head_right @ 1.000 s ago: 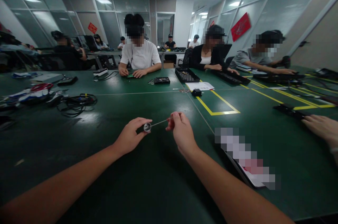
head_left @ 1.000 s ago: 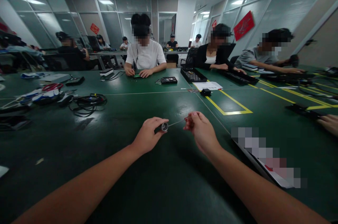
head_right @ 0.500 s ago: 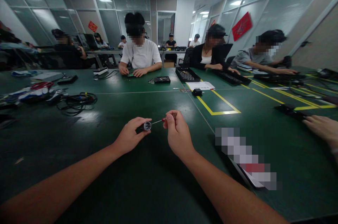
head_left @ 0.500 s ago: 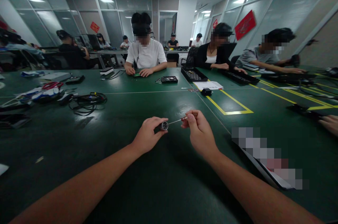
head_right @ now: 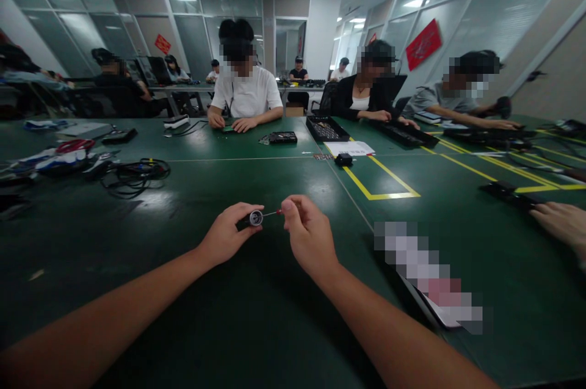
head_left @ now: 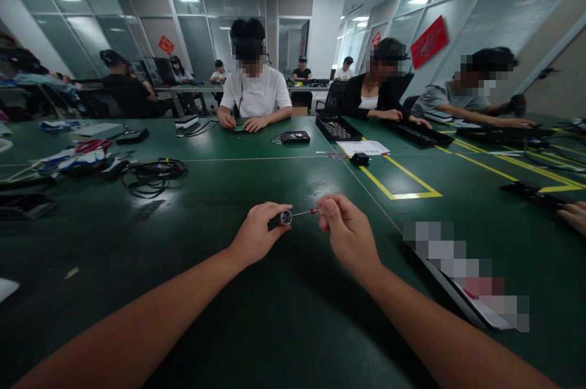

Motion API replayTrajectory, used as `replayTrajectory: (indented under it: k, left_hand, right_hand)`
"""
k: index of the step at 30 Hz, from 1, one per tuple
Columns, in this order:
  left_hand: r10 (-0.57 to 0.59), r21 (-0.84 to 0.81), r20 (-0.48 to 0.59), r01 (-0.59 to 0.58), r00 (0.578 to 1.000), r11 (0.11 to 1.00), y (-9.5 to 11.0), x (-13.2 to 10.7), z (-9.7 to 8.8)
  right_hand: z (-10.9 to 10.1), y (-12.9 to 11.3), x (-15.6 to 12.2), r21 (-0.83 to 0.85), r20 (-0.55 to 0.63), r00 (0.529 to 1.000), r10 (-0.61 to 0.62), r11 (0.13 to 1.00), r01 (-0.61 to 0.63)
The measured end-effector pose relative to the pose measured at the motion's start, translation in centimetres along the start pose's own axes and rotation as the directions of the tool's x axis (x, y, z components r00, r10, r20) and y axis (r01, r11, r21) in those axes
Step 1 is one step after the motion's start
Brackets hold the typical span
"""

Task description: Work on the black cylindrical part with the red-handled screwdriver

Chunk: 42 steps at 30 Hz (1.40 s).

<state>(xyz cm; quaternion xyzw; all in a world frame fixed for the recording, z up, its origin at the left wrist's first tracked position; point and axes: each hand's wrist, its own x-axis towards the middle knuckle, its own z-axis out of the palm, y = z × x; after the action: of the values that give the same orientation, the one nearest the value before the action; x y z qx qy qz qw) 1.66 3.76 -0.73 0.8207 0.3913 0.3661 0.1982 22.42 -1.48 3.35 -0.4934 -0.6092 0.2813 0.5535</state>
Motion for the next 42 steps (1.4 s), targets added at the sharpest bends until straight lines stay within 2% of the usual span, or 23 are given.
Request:
replayTrajectory:
  k: [5,10,15,19,24,29,35,42]
  left_hand:
    - [-0.014,-0.007,-0.003,0.014,1.000,1.000,-0.1,0.0,0.0]
    - [-0.036,-0.026,-0.026,0.035,0.999,0.999,-0.1,0.0,0.0]
    - [-0.029,-0.028,-0.015,0.029,0.999,0.999,-0.1,0.0,0.1]
    - [-0.044,-0.031,-0.023,0.043,0.999,0.999,-0.1,0.0,0.1]
    - [-0.055,-0.056,-0.041,0.053,0.998,0.997,0.0,0.1,-0.1]
    - [-0.024,-0.096,-0.003,0.023,1.000,0.995,-0.3,0.2,0.0]
    - [0.001,-0.110,0.003,0.000,1.000,0.994,-0.5,0.0,0.1]
    - [-0.018,-0.091,-0.016,0.017,1.000,0.996,-0.1,0.1,-0.1]
  right_hand:
    - [0.1,-0.1,0.0,-0.096,-0.029,0.999,0.014,0.995,-0.017]
    - [0.3,0.6,-0.1,-0.077,-0.006,0.998,-0.058,0.995,0.057]
    - [0.0,-0.1,-0.2,-0.163,0.044,0.999,-0.008,0.987,0.015]
    - [0.0,-0.5,-0.2,-0.208,0.035,0.999,0.015,0.978,-0.007]
    - [0.3,0.4,-0.2,-0.132,0.027,1.000,0.008,0.991,-0.004]
    - [0.4,0.4,-0.2,-0.088,0.040,0.999,0.014,0.996,-0.011]
    - [0.2,0.0,-0.3,-0.149,0.026,0.999,0.033,0.988,-0.029]
    - [0.3,0.7,-0.2,-0.016,-0.011,1.000,0.025,1.000,-0.025]
